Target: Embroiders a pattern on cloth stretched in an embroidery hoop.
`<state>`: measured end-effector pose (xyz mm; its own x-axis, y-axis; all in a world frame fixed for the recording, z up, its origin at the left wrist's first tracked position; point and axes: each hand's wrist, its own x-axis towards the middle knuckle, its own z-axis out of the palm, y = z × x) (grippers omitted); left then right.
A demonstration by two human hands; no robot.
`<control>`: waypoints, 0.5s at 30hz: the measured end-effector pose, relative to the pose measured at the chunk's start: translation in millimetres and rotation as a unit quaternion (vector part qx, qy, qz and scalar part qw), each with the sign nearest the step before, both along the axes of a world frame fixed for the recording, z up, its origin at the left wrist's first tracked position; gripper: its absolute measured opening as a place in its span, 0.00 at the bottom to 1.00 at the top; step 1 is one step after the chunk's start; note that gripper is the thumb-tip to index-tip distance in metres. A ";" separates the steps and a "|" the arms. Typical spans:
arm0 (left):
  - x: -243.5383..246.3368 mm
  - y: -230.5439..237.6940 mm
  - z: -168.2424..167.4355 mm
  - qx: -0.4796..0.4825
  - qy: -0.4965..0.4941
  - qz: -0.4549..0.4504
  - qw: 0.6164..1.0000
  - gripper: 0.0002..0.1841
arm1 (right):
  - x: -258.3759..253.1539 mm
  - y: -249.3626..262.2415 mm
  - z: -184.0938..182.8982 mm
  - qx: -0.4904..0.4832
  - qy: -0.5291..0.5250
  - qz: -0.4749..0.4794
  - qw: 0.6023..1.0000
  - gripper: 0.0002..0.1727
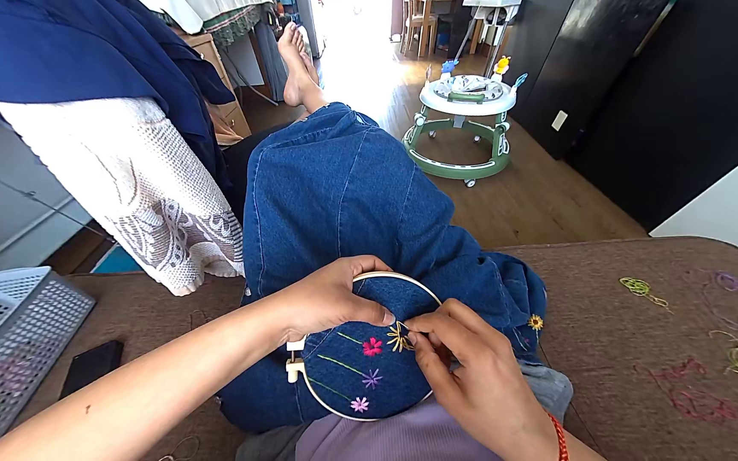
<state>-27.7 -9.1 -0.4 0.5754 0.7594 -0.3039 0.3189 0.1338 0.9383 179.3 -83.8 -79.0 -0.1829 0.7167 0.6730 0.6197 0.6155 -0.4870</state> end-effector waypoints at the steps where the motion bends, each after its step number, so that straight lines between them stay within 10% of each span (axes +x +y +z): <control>1: 0.0 -0.1 0.1 0.000 0.000 0.000 1.000 0.19 | -0.3 -0.2 0.2 -0.002 0.001 -0.001 1.000 0.10; 15: 1.4 -0.4 -0.4 0.011 -0.007 0.002 1.000 0.19 | -13.7 7.2 2.9 0.105 0.001 0.016 0.994 0.09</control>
<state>-26.3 -9.4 -0.8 0.5770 0.7673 -0.2797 0.3053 0.1150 0.9453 165.6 -76.7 -76.0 -0.2015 0.5549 0.8072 0.5979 0.7224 -0.3474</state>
